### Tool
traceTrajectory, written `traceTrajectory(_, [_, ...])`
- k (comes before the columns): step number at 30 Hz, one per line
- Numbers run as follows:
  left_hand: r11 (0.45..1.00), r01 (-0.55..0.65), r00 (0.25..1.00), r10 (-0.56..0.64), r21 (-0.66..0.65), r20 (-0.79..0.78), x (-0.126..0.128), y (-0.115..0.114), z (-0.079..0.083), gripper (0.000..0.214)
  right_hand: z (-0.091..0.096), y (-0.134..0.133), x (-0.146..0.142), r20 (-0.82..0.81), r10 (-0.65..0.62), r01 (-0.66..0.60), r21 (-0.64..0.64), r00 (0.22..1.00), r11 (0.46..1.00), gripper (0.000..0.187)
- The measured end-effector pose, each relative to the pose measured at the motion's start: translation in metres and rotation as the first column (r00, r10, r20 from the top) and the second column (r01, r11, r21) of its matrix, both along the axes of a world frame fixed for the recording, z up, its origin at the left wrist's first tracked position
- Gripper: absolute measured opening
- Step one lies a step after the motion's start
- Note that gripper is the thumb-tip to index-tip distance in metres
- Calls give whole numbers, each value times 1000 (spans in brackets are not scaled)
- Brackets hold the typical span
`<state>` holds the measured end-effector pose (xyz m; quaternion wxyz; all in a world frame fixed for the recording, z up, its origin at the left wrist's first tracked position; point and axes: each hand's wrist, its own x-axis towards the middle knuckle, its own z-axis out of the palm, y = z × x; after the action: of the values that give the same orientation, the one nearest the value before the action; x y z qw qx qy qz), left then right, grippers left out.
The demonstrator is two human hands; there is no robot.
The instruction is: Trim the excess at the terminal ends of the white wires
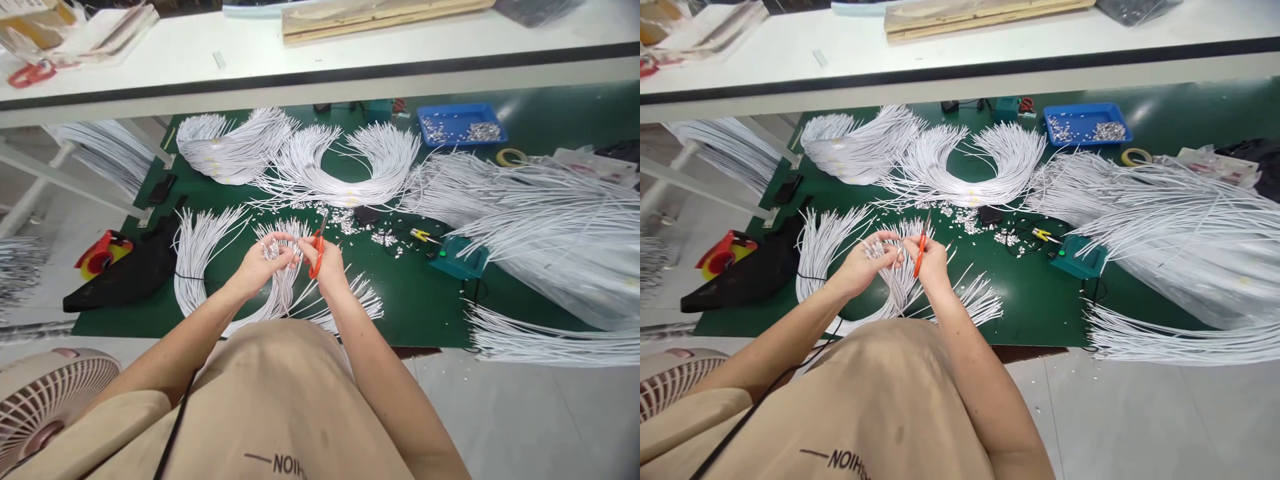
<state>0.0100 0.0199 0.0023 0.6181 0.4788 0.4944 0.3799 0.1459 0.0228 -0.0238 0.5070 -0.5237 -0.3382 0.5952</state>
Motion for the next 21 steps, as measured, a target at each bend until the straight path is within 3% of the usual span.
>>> traceTrajectory(4, [997, -76, 995, 77, 21, -62, 0, 1, -1, 44, 3, -1, 3, 94, -87, 81, 62, 992, 995, 33])
traceTrajectory(8, [996, -83, 992, 86, 36, -96, -2, 3, -3, 43, 8, -4, 1, 159, -16, -1, 107, 987, 994, 26])
traceTrajectory(12, [996, -84, 991, 85, 13, -105, -2, 4, -2, 44, 8, -4, 0, 142, 15, -26, 81, 990, 996, 23])
traceTrajectory(17, [996, -88, 993, 86, -15, -83, -2, 5, -2, 45, 5, -2, 1, 139, -71, 62, 65, 988, 996, 25])
traceTrajectory(21, [996, -75, 996, 73, -38, -53, -3, 6, -5, 47, 5, -5, 2, 246, -6, -31, 147, 969, 989, 23])
